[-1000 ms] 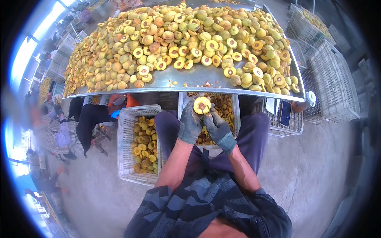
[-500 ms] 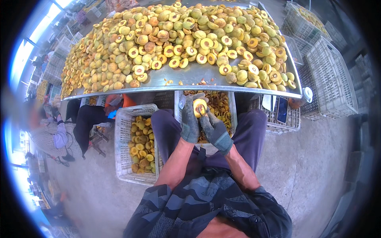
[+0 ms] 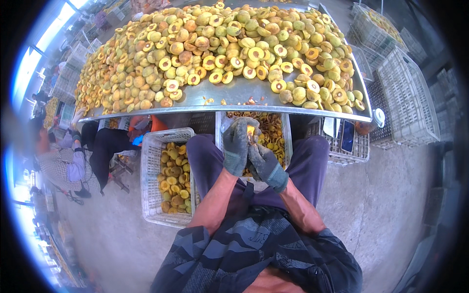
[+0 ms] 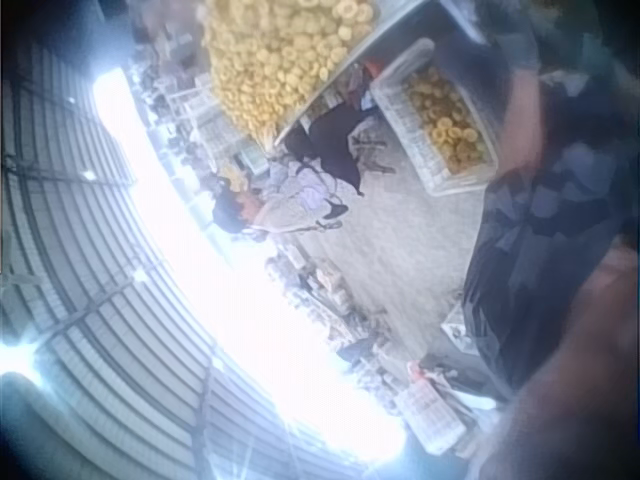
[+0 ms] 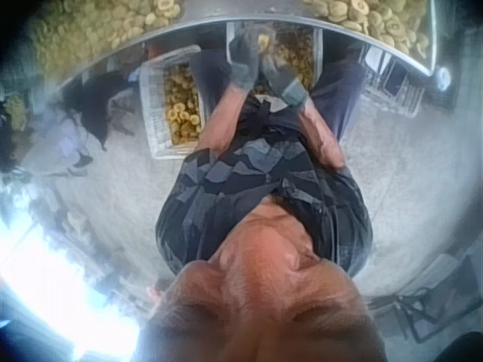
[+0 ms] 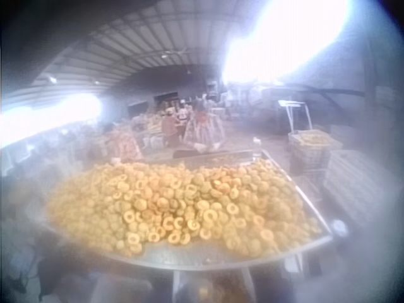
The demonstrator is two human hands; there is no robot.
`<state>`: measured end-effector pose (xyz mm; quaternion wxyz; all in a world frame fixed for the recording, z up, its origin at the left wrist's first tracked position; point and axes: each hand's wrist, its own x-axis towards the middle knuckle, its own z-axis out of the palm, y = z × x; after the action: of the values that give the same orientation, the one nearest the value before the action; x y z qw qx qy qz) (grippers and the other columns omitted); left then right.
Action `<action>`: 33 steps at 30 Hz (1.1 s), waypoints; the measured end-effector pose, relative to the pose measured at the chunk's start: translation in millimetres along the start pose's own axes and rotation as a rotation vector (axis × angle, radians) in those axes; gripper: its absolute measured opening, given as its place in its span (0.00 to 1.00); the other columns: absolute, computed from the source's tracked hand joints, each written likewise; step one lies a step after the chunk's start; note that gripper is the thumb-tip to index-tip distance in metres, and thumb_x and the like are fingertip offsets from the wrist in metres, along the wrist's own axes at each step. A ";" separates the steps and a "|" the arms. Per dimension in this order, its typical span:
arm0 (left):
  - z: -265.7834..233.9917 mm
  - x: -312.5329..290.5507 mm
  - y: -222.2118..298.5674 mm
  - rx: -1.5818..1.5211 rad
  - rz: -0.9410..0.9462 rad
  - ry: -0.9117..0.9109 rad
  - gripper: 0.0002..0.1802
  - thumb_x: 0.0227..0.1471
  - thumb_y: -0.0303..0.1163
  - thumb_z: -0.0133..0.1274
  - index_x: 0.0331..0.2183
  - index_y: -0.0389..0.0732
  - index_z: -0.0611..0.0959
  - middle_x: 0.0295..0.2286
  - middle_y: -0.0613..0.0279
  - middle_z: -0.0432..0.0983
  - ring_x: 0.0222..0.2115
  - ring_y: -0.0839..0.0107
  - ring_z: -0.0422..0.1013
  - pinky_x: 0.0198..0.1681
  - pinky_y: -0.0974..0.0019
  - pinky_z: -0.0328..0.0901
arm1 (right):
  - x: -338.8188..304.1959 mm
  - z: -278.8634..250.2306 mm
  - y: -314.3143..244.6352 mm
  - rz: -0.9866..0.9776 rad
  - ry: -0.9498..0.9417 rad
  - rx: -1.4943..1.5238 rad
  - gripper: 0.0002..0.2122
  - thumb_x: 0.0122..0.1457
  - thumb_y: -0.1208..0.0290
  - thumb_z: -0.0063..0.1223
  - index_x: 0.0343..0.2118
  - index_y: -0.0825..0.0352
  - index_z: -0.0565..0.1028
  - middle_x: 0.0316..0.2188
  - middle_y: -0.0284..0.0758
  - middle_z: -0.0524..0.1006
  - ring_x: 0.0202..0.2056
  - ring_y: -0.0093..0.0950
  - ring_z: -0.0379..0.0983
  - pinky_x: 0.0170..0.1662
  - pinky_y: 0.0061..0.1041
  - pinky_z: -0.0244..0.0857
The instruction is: The person picks up fruit from a large metal tray, removes the pit from each piece using a handheld tool, and deposits the pitted fruit and pits into separate bins.
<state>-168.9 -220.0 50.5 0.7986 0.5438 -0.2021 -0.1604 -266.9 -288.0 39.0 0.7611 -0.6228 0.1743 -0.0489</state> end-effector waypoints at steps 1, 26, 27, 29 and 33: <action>-1.7 0.9 -1.4 0.019 0.021 -0.001 0.20 0.65 0.42 0.43 0.33 0.36 0.81 0.24 0.63 0.75 0.22 0.79 0.68 0.24 0.76 0.63 | -1.6 -2.2 -2.0 0.057 -0.038 0.012 0.15 0.69 0.62 0.40 0.35 0.70 0.73 0.19 0.28 0.71 0.19 0.17 0.65 0.22 0.20 0.61; -8.7 11.8 -6.8 -0.125 -0.247 -0.340 0.34 0.65 0.52 0.34 0.22 0.37 0.80 0.18 0.60 0.76 0.17 0.72 0.71 0.24 0.71 0.67 | 0.5 -28.6 36.3 0.473 -0.730 0.986 0.21 0.65 0.44 0.42 0.25 0.57 0.65 0.13 0.22 0.58 0.08 0.14 0.49 0.08 0.15 0.45; -15.4 16.1 -16.7 -0.210 -0.284 -0.375 0.34 0.65 0.53 0.34 0.23 0.37 0.80 0.19 0.59 0.76 0.18 0.71 0.71 0.24 0.71 0.67 | 2.9 -29.6 39.5 0.498 -0.805 1.072 0.22 0.65 0.44 0.41 0.24 0.57 0.64 0.13 0.22 0.58 0.07 0.14 0.48 0.07 0.15 0.45; -19.0 20.1 -24.9 -0.355 -0.372 -0.290 0.33 0.65 0.53 0.34 0.25 0.37 0.80 0.20 0.57 0.76 0.19 0.68 0.73 0.25 0.68 0.69 | 4.3 -31.3 41.5 0.485 -0.717 1.089 0.21 0.66 0.44 0.40 0.24 0.57 0.64 0.13 0.22 0.56 0.08 0.14 0.49 0.08 0.15 0.46; -31.4 31.9 -43.5 -0.430 -0.329 0.036 0.29 0.62 0.52 0.36 0.30 0.36 0.79 0.24 0.55 0.76 0.27 0.63 0.73 0.35 0.62 0.71 | 10.2 -34.3 49.1 0.386 -0.608 1.104 0.23 0.65 0.42 0.39 0.27 0.60 0.67 0.13 0.24 0.58 0.09 0.15 0.50 0.10 0.15 0.47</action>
<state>-127.3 -225.5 4.3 0.8622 0.3902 -0.0580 -0.3177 -275.6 -312.1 -16.1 0.9792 -0.0844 0.0093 0.1842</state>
